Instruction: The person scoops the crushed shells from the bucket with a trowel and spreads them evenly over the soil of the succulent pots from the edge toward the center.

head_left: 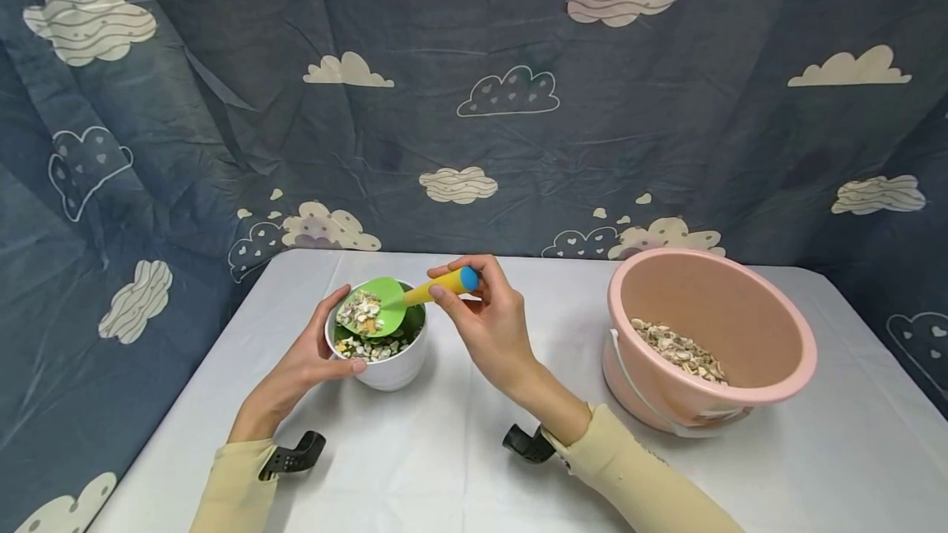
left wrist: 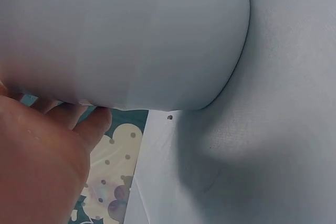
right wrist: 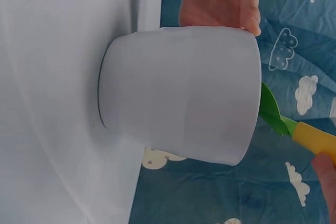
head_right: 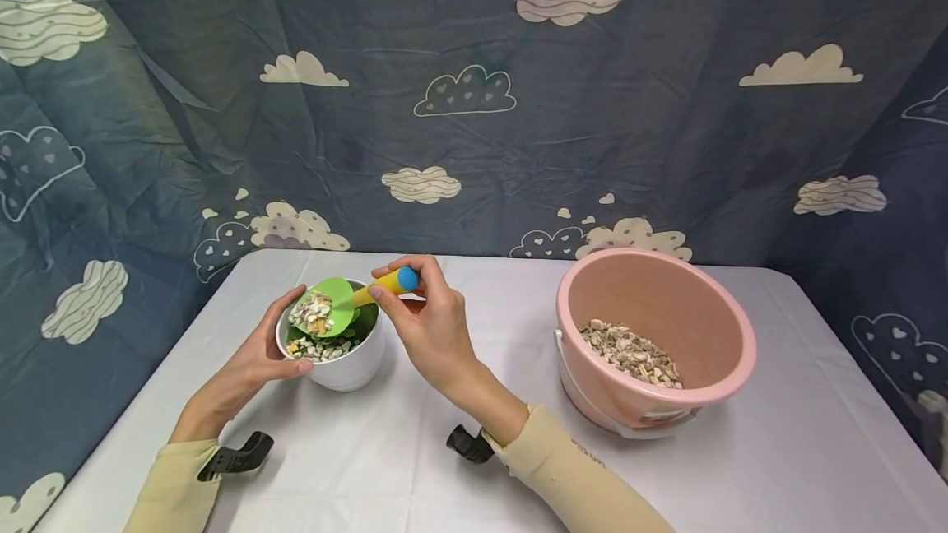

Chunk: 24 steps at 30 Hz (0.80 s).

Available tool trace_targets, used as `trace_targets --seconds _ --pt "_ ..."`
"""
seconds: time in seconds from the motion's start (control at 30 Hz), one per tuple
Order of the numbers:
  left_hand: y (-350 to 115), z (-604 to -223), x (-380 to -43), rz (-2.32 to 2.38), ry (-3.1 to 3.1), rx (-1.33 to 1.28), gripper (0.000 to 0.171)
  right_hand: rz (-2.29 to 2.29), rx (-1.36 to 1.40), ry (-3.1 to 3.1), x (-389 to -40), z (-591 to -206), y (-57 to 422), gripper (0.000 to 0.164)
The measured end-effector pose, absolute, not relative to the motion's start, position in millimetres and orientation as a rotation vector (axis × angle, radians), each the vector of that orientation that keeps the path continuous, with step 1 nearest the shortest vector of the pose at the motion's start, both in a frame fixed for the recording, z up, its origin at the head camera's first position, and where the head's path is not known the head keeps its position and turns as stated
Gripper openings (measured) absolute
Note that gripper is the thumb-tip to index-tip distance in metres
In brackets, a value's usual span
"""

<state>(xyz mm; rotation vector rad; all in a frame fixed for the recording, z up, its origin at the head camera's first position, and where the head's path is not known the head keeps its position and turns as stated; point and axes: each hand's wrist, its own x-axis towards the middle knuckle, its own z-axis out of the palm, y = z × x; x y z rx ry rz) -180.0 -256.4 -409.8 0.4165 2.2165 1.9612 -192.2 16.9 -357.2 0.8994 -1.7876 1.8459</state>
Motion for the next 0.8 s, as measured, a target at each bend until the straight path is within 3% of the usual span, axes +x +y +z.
trace_targets --seconds 0.6,0.8 --pt "-257 -409 -180 1.903 2.286 0.395 0.107 1.942 0.755 -1.814 -182 -342 18 0.027" --pt "-257 -411 -181 1.979 2.216 0.443 0.109 2.056 0.686 -1.783 -195 -355 21 0.027"
